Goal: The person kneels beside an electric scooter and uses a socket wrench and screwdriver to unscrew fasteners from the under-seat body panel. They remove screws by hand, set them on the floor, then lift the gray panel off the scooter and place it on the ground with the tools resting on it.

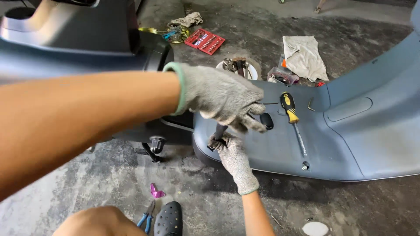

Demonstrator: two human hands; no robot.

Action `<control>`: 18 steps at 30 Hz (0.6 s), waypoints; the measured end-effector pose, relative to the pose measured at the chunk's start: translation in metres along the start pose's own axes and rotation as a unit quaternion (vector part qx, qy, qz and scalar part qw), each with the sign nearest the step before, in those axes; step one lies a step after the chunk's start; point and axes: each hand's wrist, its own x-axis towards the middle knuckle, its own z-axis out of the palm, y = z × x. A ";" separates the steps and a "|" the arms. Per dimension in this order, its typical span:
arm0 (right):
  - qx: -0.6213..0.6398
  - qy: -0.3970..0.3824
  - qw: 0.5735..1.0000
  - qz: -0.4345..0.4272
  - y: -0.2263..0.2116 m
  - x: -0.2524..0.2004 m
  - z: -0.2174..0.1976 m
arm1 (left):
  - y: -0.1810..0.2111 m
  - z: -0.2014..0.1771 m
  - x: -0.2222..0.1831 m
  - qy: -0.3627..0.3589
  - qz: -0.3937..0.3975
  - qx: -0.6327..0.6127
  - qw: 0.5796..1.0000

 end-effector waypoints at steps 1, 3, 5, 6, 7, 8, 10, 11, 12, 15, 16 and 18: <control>0.059 -0.018 0.997 0.053 -0.008 0.002 -0.005 | -0.003 0.005 0.004 -0.051 0.003 -0.007 0.999; 0.121 -0.036 0.986 0.107 -0.016 0.004 -0.009 | -0.007 0.003 0.010 -0.103 0.008 -0.016 0.995; 0.217 -0.033 0.973 0.070 -0.015 0.003 -0.010 | -0.011 -0.012 0.014 -0.211 -0.219 -0.255 0.918; 0.220 -0.033 0.972 0.073 -0.022 0.004 -0.014 | -0.009 -0.029 0.016 -0.213 -0.217 -0.258 0.917; 0.220 -0.029 0.970 0.094 -0.029 0.004 -0.018 | -0.008 -0.046 0.017 -0.296 -0.281 -0.317 0.856; 0.220 -0.027 0.969 0.113 -0.035 0.006 -0.022 | -0.008 -0.063 0.018 -0.374 -0.343 -0.369 0.778; 0.175 -0.028 0.981 0.077 -0.031 0.006 -0.024 | -0.001 -0.053 0.018 -0.395 -0.340 -0.338 0.784; 0.128 -0.027 0.991 0.040 -0.030 0.006 -0.024 | 0.003 -0.048 0.017 -0.415 -0.335 -0.306 0.789; 0.130 -0.030 0.990 0.041 -0.026 0.004 -0.022 | 0.009 -0.040 0.015 -0.415 -0.335 -0.308 0.788; 0.270 -0.026 0.958 0.099 -0.020 0.001 -0.017 | 0.025 -0.022 0.009 -0.358 -0.357 -0.305 0.807; 0.268 -0.021 0.959 0.093 -0.021 0.000 -0.017 | 0.028 -0.019 0.008 -0.345 -0.346 -0.328 0.809; 0.267 -0.018 0.960 0.088 -0.024 -0.001 -0.017 | 0.034 -0.011 0.008 -0.330 -0.335 -0.351 0.810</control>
